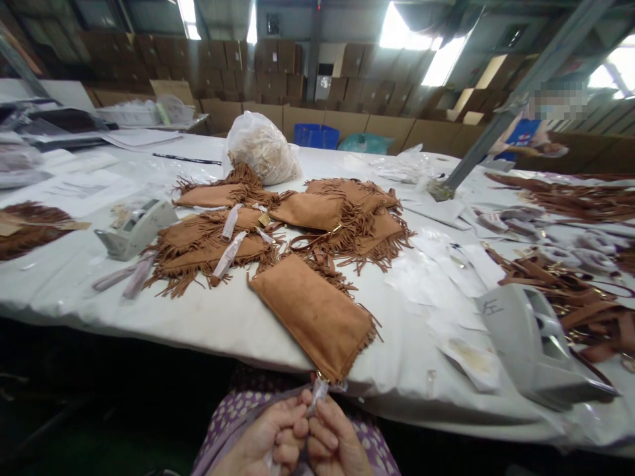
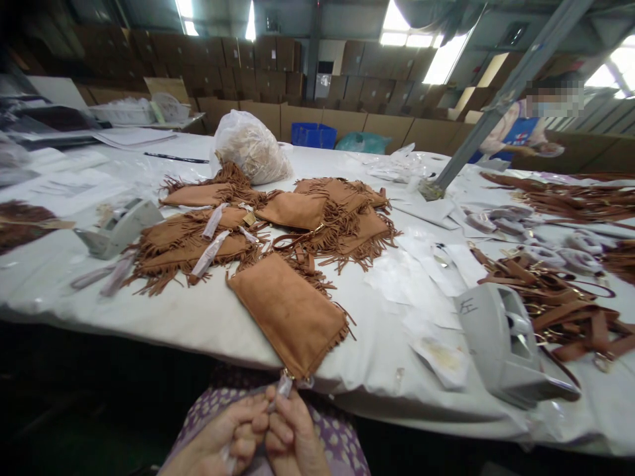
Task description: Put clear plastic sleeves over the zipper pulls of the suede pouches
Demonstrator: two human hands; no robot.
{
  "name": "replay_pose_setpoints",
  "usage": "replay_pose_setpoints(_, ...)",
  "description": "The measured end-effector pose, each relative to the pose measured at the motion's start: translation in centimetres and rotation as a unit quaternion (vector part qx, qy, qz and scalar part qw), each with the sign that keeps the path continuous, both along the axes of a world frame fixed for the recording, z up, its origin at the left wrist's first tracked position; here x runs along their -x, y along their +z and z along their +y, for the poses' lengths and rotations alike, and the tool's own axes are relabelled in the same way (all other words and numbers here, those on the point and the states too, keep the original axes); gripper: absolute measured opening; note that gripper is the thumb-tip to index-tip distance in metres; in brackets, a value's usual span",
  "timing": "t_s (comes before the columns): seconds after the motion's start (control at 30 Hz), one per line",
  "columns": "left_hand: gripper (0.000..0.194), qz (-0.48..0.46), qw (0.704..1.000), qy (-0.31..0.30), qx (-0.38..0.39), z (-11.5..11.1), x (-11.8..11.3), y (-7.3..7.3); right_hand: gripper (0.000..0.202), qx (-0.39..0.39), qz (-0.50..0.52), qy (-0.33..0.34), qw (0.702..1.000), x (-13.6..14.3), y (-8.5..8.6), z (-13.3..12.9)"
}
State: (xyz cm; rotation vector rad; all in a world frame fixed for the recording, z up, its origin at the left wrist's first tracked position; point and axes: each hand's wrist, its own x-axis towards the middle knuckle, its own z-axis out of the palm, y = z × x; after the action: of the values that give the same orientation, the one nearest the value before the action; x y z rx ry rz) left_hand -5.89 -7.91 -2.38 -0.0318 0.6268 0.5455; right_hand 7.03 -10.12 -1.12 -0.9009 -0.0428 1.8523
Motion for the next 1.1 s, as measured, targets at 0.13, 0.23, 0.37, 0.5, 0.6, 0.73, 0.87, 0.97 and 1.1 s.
replay_pose_setpoints(0.13,0.032,-0.041,0.999,0.034,0.005,1.0,1.5,0.8,0.047,-0.052,-0.105,0.109,0.987,-1.9,2.0,0.1)
replay_pose_setpoints(0.23,0.037,0.037,0.994,0.076,-0.066,2.6,2.6,2.3,0.043,-0.076,-0.287,0.16,0.941,-5.0,3.7,0.8)
replay_pose_setpoints(0.37,0.044,0.148,0.971,0.033,-0.187,4.3,2.7,3.7,0.047,-0.101,-0.501,-0.002,0.859,-9.4,3.8,3.2)
replay_pose_setpoints(0.5,0.04,0.247,0.923,-0.026,-0.292,4.0,2.1,2.8,0.048,-0.157,-0.67,-0.036,0.724,-11.2,1.7,6.9)
replay_pose_setpoints(0.6,0.037,0.311,0.88,-0.084,-0.349,3.3,2.4,2.1,0.047,-0.213,-0.749,-0.021,0.627,-11.0,-0.1,9.3)
replay_pose_setpoints(0.73,0.03,0.468,0.737,-0.093,-0.478,2.8,2.7,2.1,0.047,-0.237,-0.791,-0.024,0.563,-10.6,-1.1,10.5)
replay_pose_setpoints(0.87,0.057,0.488,0.763,0.045,-0.421,3.7,1.0,0.4,0.046,-0.235,-0.765,-0.023,0.599,-11.4,-1.3,10.0)
replay_pose_setpoints(0.97,0.087,0.404,0.845,0.132,-0.323,5.3,-1.0,-1.1,0.038,-0.245,-0.727,-0.022,0.641,-11.8,-1.1,9.4)
replay_pose_setpoints(1.1,0.085,0.322,0.91,0.182,-0.186,6.3,-2.7,-1.1,0.03,-0.264,-0.691,-0.011,0.673,-11.4,-0.3,8.9)
